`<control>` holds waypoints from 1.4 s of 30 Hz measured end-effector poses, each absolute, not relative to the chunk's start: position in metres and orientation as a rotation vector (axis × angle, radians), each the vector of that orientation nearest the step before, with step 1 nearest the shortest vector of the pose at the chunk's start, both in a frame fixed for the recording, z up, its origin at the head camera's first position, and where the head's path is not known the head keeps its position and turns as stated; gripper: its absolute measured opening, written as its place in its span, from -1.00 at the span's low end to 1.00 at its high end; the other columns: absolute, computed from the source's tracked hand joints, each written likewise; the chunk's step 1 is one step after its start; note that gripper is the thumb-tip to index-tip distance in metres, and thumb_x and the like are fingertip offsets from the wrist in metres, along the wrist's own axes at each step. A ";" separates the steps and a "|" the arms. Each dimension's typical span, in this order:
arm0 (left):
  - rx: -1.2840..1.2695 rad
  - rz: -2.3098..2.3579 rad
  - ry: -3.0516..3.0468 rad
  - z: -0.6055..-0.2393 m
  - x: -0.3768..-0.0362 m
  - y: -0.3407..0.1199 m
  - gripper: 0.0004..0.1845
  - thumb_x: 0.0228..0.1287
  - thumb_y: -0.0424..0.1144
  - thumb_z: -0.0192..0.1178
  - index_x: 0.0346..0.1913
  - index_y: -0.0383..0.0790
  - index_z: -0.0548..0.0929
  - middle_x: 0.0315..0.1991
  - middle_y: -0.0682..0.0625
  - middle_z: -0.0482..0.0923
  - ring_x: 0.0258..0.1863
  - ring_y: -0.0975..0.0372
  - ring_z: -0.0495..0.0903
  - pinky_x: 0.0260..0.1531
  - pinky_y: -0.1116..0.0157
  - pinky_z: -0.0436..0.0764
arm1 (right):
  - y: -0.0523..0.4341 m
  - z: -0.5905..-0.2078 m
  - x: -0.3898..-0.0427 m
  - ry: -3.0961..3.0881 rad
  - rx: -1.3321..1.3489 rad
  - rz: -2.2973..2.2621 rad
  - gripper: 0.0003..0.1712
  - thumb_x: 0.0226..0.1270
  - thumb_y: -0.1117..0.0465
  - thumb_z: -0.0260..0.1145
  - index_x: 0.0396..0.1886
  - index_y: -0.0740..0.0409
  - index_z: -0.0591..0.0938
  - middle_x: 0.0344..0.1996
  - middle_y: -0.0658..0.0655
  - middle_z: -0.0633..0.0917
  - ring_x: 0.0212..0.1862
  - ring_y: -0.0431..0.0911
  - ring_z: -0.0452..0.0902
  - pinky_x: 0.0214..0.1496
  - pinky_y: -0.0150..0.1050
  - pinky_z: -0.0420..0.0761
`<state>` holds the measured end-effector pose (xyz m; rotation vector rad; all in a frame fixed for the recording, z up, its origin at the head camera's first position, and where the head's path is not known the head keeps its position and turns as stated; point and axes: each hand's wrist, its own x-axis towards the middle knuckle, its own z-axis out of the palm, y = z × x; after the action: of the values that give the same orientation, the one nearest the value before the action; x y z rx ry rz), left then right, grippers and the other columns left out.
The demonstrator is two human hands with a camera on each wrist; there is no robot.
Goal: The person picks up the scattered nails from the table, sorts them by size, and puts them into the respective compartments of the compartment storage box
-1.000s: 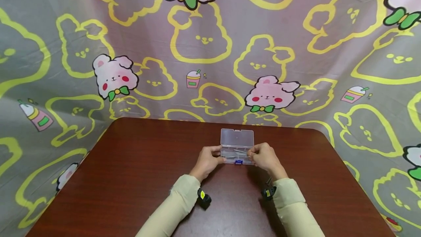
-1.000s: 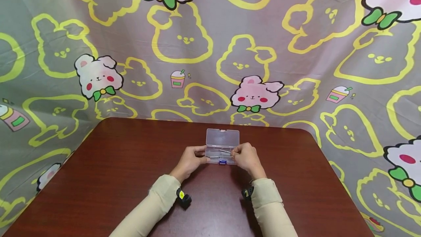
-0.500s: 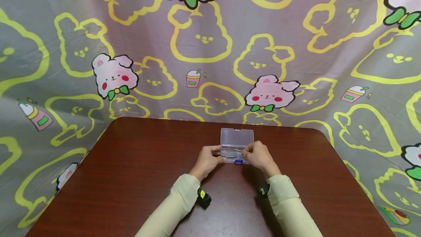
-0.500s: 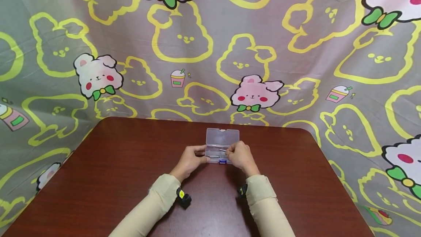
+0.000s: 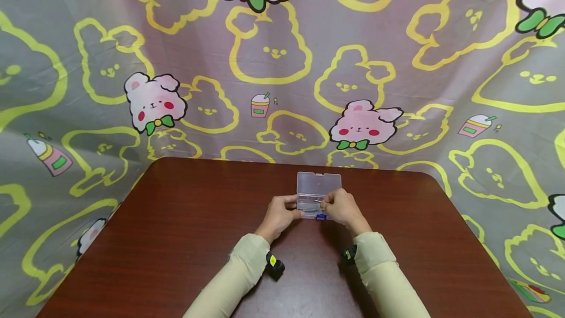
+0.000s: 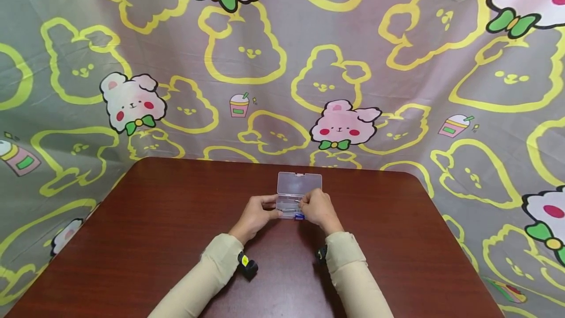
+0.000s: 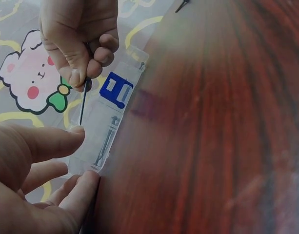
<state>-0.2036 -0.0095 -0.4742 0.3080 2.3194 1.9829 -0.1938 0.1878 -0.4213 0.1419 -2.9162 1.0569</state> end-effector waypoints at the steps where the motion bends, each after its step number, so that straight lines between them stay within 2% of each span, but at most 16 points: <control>1: 0.305 1.981 2.325 -0.474 -0.203 -0.009 -0.41 0.07 -0.53 0.45 0.24 -0.41 0.61 -0.05 -0.22 0.69 -0.05 0.05 0.62 -0.23 0.32 0.64 | 0.187 -0.422 -0.194 -2.920 0.137 1.072 -0.76 0.19 0.37 0.35 -0.67 0.20 0.68 -0.70 -0.05 0.54 -0.54 -0.11 0.39 -0.49 -0.26 0.37; 13: 0.307 1.991 2.314 -0.476 -0.203 -0.008 -0.42 0.05 -0.54 0.45 0.22 -0.44 0.61 -0.07 -0.24 0.69 -0.07 0.05 0.63 -0.26 0.33 0.64 | 0.183 -0.425 -0.196 -2.945 0.141 1.071 -0.74 0.24 0.36 0.37 -0.66 0.24 0.67 -0.72 -0.02 0.52 -0.61 -0.14 0.38 -0.57 -0.28 0.38; 18: 0.333 2.000 2.308 -0.475 -0.204 -0.009 -0.41 0.05 -0.55 0.43 0.23 -0.47 0.59 -0.07 -0.28 0.68 -0.07 0.03 0.64 -0.27 0.33 0.64 | 0.180 -0.424 -0.198 -2.961 0.133 1.034 -0.69 0.23 0.37 0.35 -0.72 0.22 0.64 -0.76 -0.01 0.50 -0.64 -0.13 0.38 -0.58 -0.28 0.37; 23: 0.364 1.999 2.344 -0.474 -0.205 -0.009 -0.42 0.05 -0.57 0.41 0.21 -0.51 0.59 -0.08 -0.27 0.69 -0.09 0.05 0.64 -0.28 0.36 0.64 | 0.174 -0.423 -0.199 -2.970 0.140 1.022 -0.69 0.25 0.36 0.36 -0.70 0.19 0.64 -0.74 -0.03 0.50 -0.63 -0.14 0.38 -0.58 -0.29 0.36; 30: 0.306 1.980 2.321 -0.475 -0.204 -0.008 -0.42 0.07 -0.54 0.44 0.23 -0.43 0.61 -0.07 -0.20 0.69 -0.06 0.07 0.62 -0.26 0.34 0.63 | 0.169 -0.421 -0.199 -2.997 0.139 1.002 -0.73 0.22 0.35 0.36 -0.68 0.18 0.68 -0.74 -0.05 0.51 -0.63 -0.15 0.36 -0.60 -0.28 0.35; 42: 0.312 1.961 2.345 -0.473 -0.203 -0.009 -0.41 0.06 -0.54 0.44 0.23 -0.43 0.61 -0.04 -0.23 0.69 -0.06 0.06 0.63 -0.26 0.34 0.63 | 0.176 -0.419 -0.196 -2.966 0.110 1.103 -0.70 0.33 0.30 0.38 -0.64 0.23 0.68 -0.70 -0.01 0.55 -0.60 -0.13 0.40 -0.57 -0.28 0.39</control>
<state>-0.2033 -0.0088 -0.4734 0.3117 2.3448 1.9615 -0.1957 0.1755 -0.4190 0.1105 -2.9657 1.1028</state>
